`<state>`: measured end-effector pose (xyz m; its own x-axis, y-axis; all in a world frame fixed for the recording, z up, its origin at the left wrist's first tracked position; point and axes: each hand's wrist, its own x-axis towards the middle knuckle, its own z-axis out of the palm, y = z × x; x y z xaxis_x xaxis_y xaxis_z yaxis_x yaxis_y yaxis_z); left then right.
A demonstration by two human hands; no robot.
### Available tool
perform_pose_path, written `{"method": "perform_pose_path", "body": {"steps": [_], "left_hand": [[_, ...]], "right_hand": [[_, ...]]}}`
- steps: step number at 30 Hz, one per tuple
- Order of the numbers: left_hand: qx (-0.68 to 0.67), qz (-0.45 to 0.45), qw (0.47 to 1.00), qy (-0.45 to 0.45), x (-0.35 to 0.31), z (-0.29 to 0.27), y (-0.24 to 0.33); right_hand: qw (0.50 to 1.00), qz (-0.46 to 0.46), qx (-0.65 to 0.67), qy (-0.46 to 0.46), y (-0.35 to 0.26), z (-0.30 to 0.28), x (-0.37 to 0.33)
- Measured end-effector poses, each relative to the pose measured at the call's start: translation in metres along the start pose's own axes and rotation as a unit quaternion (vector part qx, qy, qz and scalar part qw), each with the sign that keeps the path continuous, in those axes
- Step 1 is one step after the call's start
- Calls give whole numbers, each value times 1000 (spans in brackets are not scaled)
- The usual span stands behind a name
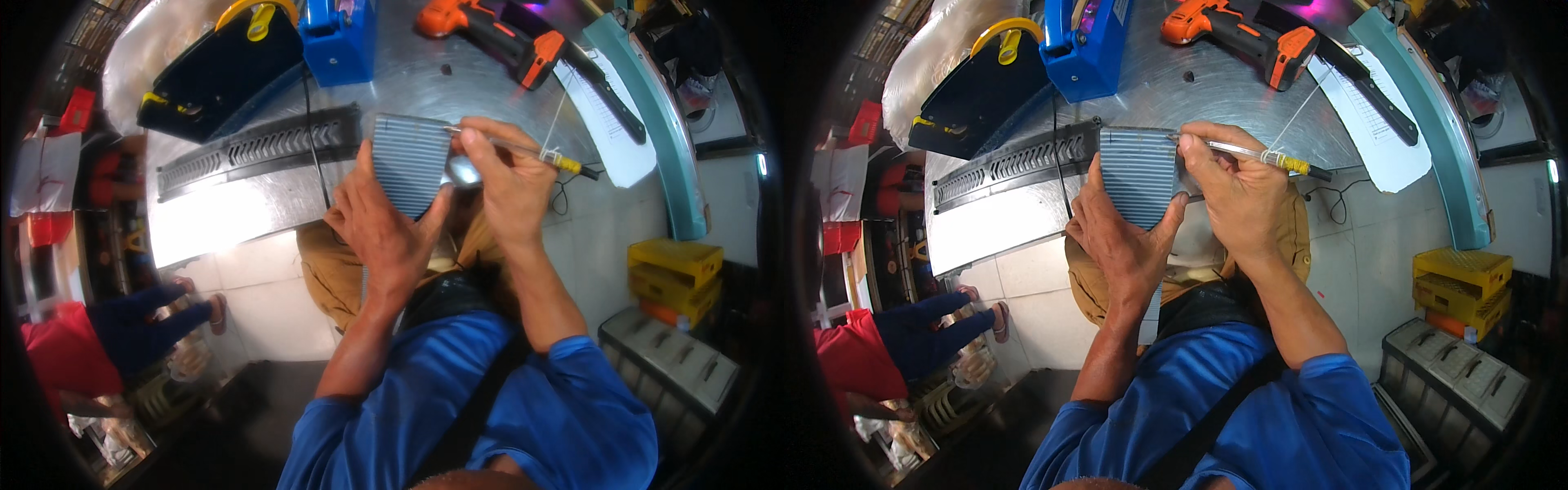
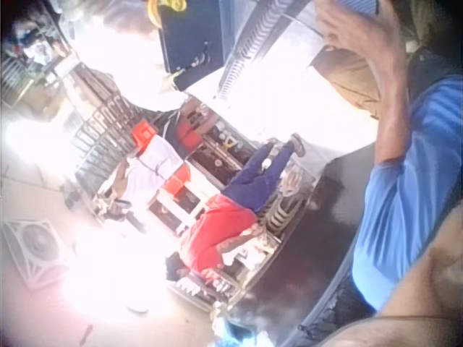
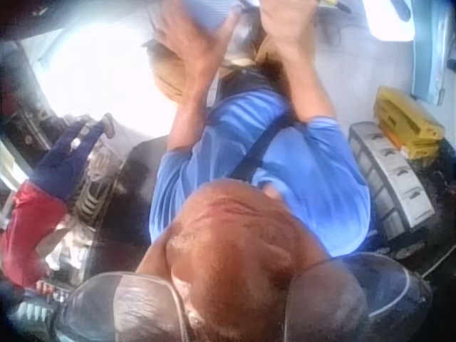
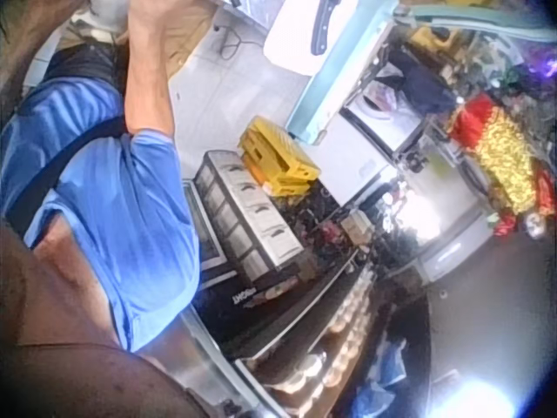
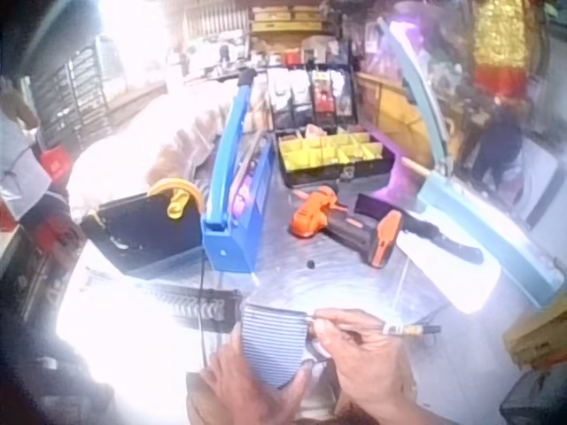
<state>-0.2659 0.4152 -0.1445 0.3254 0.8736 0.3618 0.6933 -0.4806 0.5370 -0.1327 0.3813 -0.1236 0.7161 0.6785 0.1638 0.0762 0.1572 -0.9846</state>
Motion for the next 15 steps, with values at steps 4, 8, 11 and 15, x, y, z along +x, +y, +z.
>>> {"method": "perform_pose_path", "body": {"steps": [4,8,11,15], "left_hand": [[-3,3,1000,5,0,1,0],[9,25,999,37,-1,3,-2],[14,18,999,32,1,3,-1],[10,15,999,29,0,2,0]], "right_hand": [[1000,-21,-6,-3,2,-1,-2],[999,-22,32,-11,3,0,2],[999,-28,23,-24,2,-1,-8],[998,-55,-34,-24,-4,-2,-2]]}}
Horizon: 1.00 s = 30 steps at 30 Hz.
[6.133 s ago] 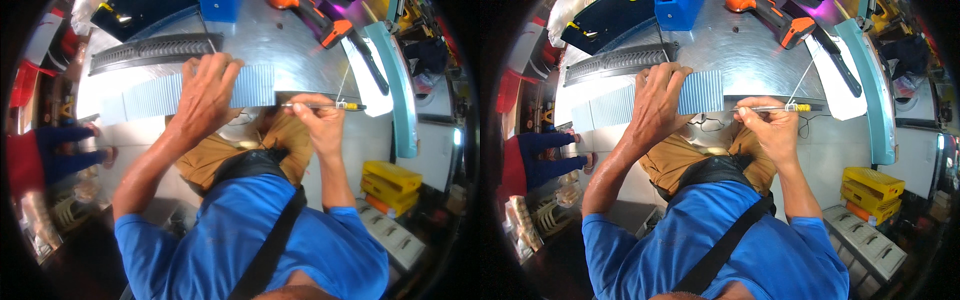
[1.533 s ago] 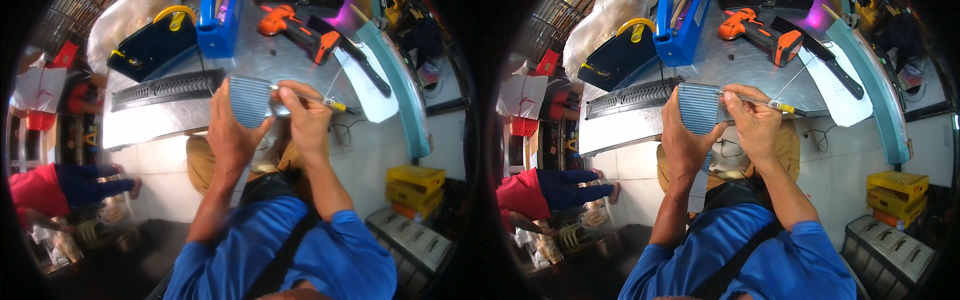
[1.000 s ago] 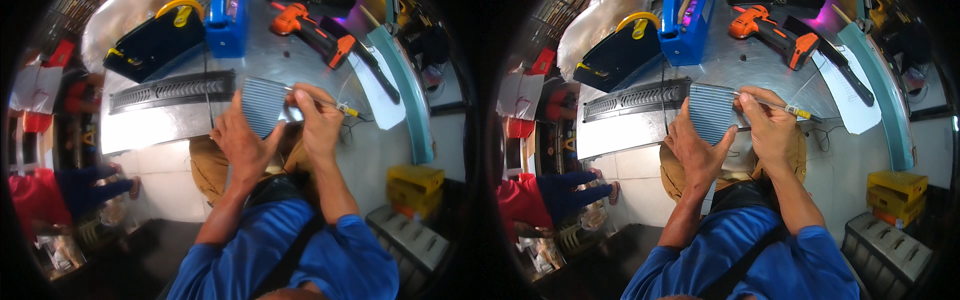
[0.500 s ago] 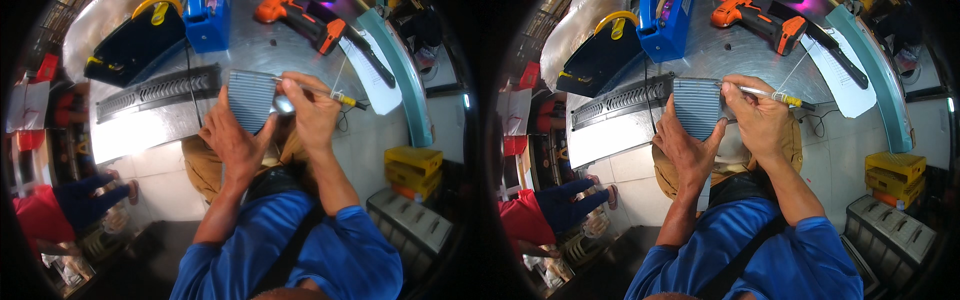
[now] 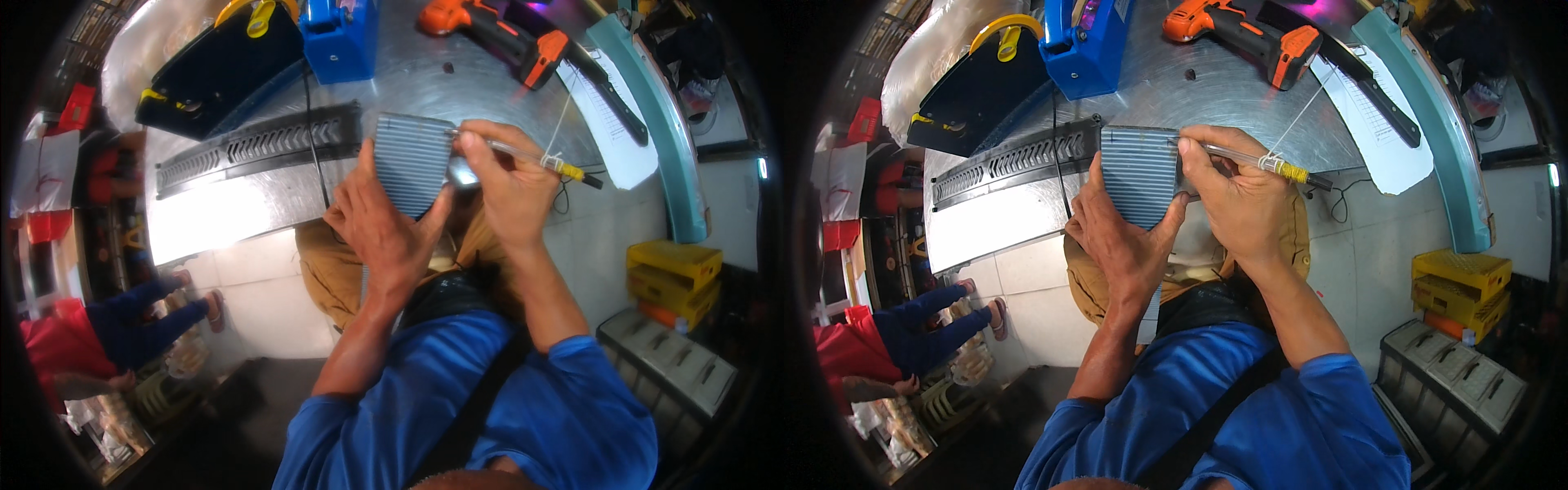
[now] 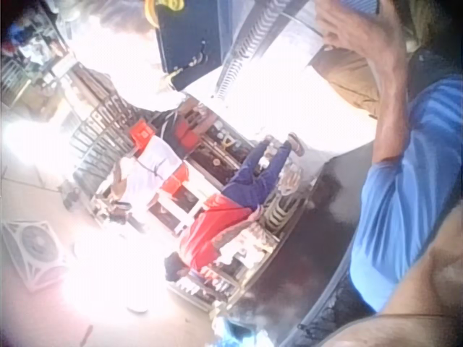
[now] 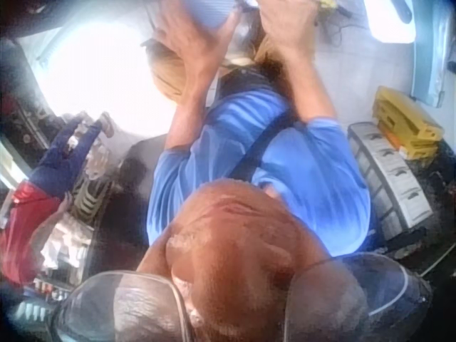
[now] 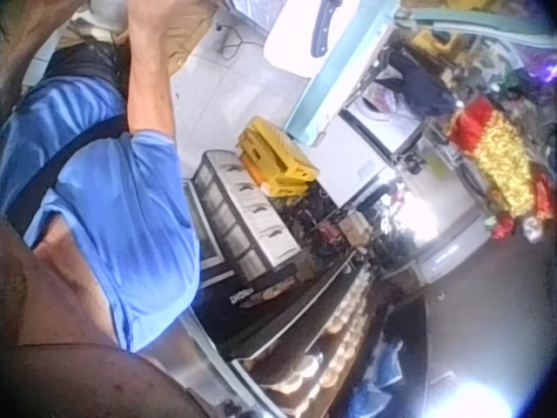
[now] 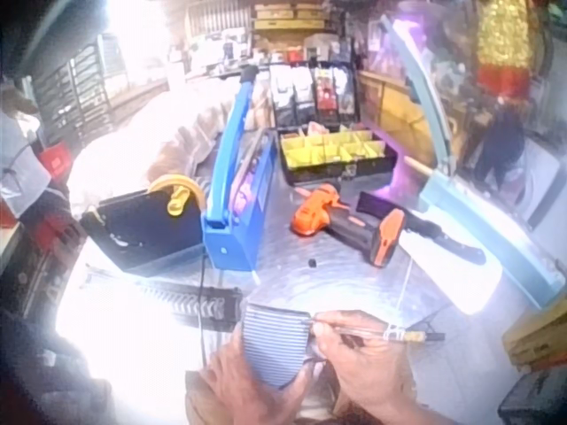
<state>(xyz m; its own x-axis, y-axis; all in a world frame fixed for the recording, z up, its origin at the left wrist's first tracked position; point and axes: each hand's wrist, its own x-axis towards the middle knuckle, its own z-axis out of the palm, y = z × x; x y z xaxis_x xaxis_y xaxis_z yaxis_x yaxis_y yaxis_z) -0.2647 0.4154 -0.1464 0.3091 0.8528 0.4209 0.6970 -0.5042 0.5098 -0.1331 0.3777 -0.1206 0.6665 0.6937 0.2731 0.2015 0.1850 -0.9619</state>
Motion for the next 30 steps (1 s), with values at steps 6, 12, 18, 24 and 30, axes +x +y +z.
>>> {"method": "perform_pose_path", "body": {"steps": [6,12,18,24,30], "left_hand": [[-12,-22,999,-22,1,1,0],[-9,0,1000,-1,2,2,-1],[0,7,1000,6,1,0,0],[-21,3,1000,0,0,-1,1],[-74,8,997,-14,9,-4,-3]], "right_hand": [[1000,-18,-24,2,2,0,2],[999,5,40,-2,7,0,-5],[1000,0,-7,-6,4,-2,-1],[988,40,146,-9,4,-12,23],[955,215,123,-163,10,-54,42]]}}
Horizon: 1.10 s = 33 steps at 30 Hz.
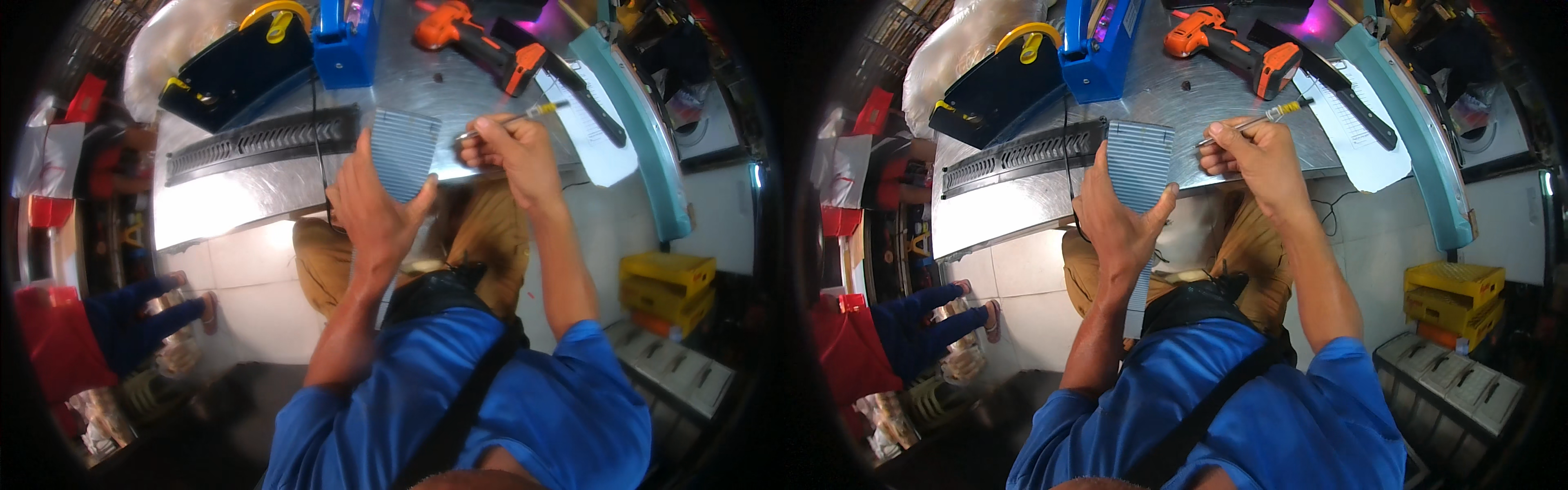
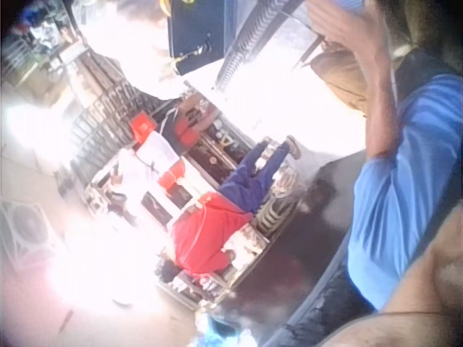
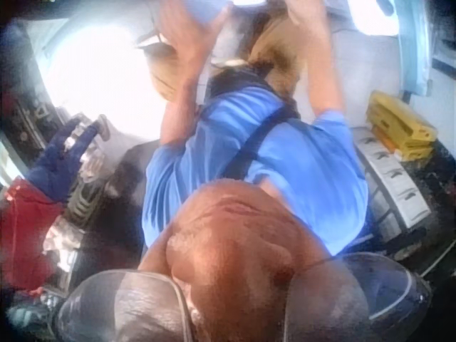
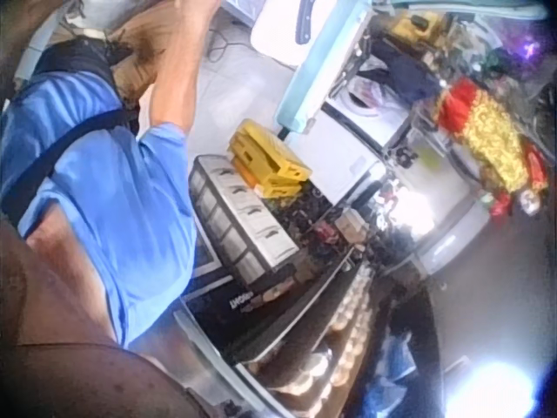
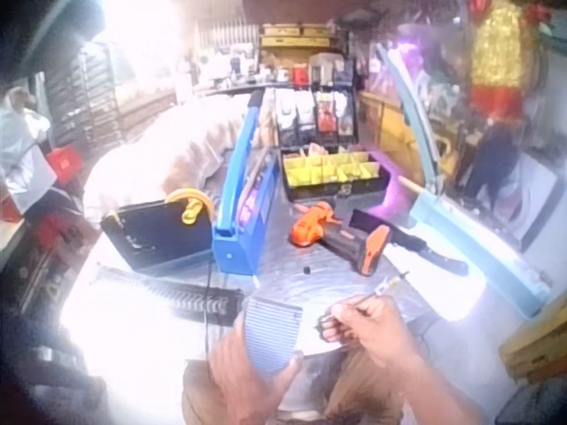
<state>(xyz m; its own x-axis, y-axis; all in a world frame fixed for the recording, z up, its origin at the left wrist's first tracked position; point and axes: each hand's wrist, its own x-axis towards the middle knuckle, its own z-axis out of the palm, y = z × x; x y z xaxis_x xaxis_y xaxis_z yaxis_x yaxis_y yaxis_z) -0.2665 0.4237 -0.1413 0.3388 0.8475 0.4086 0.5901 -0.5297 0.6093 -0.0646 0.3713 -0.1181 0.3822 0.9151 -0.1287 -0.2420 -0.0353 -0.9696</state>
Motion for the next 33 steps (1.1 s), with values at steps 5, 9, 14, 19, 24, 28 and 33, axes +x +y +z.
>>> {"method": "perform_pose_path", "body": {"steps": [5,9,14,19,24,28,33], "left_hand": [[-35,55,994,-89,20,-41,20],[-21,64,970,-232,37,-81,38],[73,151,932,-321,47,-87,12],[56,180,924,-332,53,-73,-16],[63,197,921,-331,54,-69,-10],[47,237,902,-359,64,-60,-24],[49,225,911,-342,69,-81,-55]], "right_hand": [[994,89,-51,-27,-17,-27,18],[994,93,-28,-58,-23,-31,18],[934,-133,-317,-99,-51,-14,-21],[753,-413,-434,-272,-146,40,-131],[681,-502,-445,-293,-158,65,-165],[679,-527,-435,-268,-146,87,-147],[684,-538,-440,-221,-149,69,-166]]}}
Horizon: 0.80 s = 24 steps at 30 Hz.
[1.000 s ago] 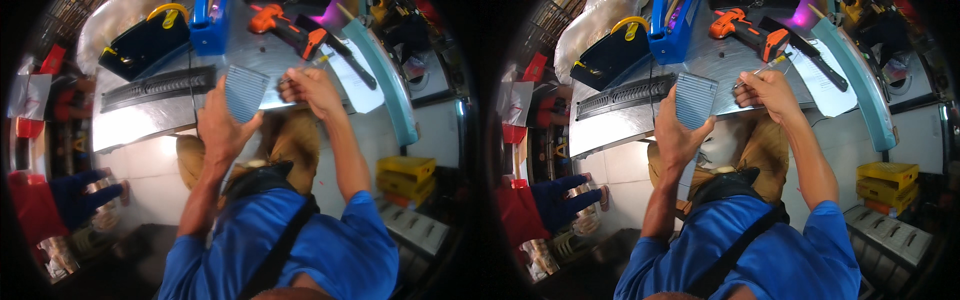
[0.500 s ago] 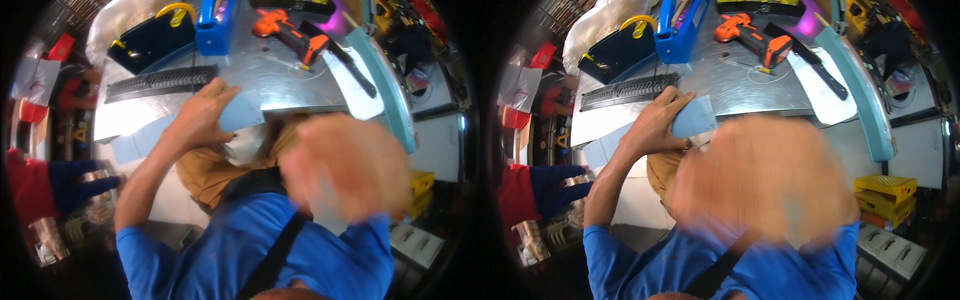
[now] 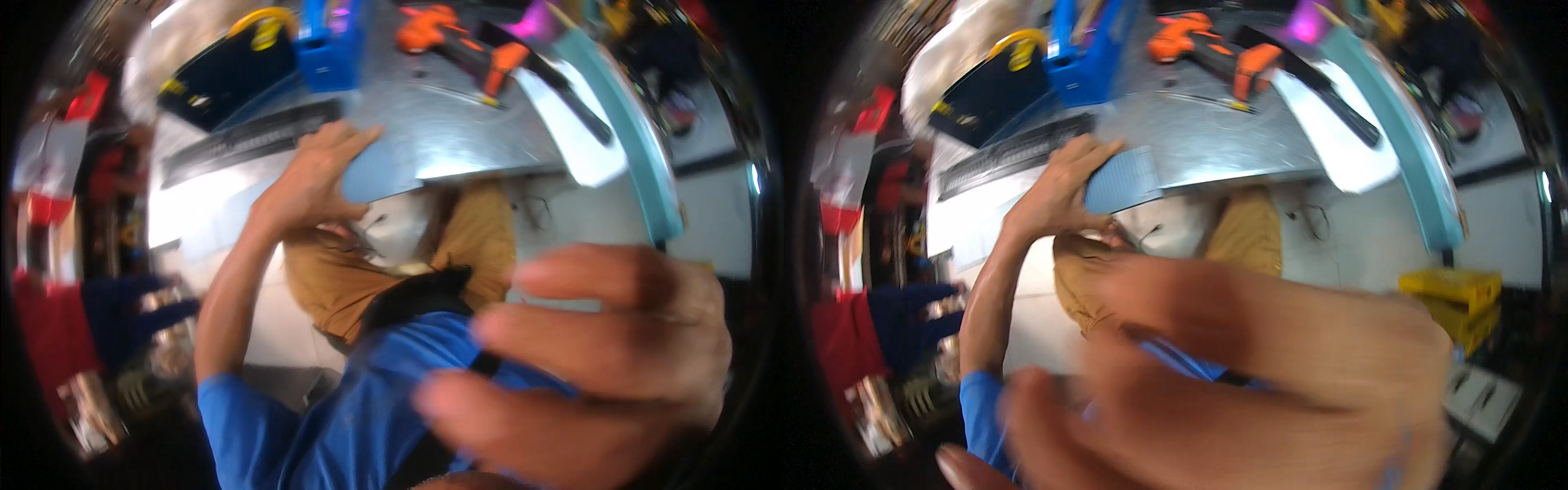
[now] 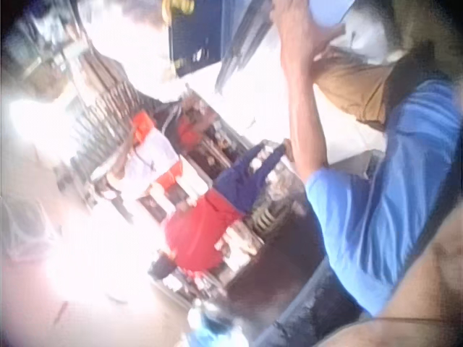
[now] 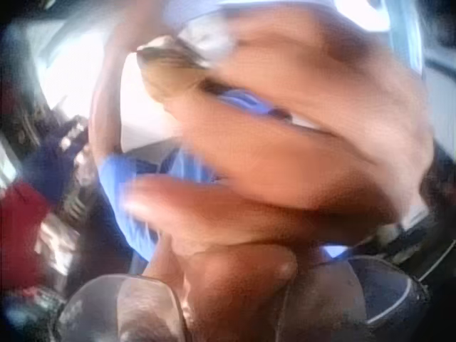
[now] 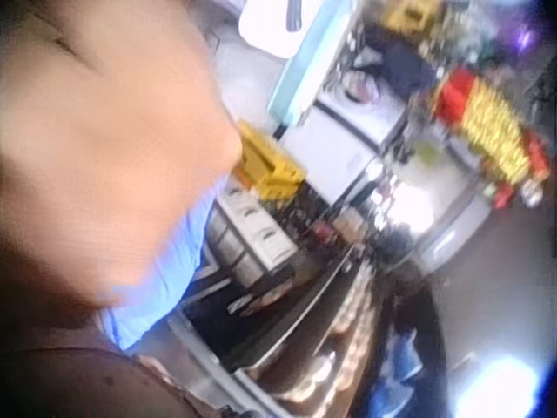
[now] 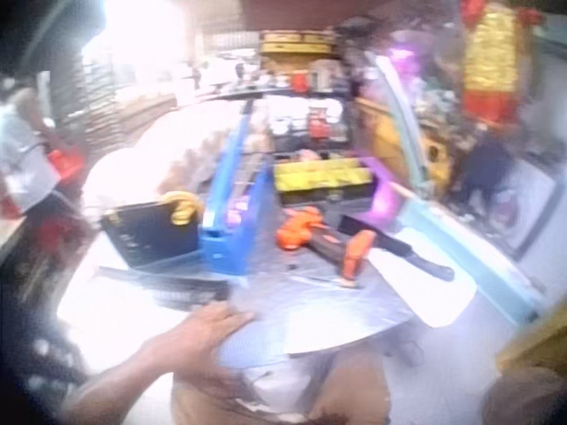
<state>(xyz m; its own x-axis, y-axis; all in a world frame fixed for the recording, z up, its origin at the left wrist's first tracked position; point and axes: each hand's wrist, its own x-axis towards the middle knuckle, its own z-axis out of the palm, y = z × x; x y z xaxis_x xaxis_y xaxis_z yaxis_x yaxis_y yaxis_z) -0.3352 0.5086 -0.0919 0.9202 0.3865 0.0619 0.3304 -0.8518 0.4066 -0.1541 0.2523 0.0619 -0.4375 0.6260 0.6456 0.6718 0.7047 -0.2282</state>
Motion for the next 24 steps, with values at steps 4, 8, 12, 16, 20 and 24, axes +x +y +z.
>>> {"method": "perform_pose_path", "body": {"steps": [4,8,12,16,20,24], "left_hand": [[-2,101,995,17,40,9,-20],[12,40,998,38,42,9,17],[27,15,996,88,40,14,36],[39,5,993,111,33,28,38],[54,-7,992,114,32,29,38],[61,-2,989,133,40,39,43]], "right_hand": [[975,176,-99,89,39,-16,-22],[892,398,-207,63,202,-32,-97],[806,531,-247,-84,275,-21,-148],[820,473,-322,-11,284,12,-177],[774,556,-300,-41,269,15,-154],[799,487,-351,-4,275,10,-186]]}}
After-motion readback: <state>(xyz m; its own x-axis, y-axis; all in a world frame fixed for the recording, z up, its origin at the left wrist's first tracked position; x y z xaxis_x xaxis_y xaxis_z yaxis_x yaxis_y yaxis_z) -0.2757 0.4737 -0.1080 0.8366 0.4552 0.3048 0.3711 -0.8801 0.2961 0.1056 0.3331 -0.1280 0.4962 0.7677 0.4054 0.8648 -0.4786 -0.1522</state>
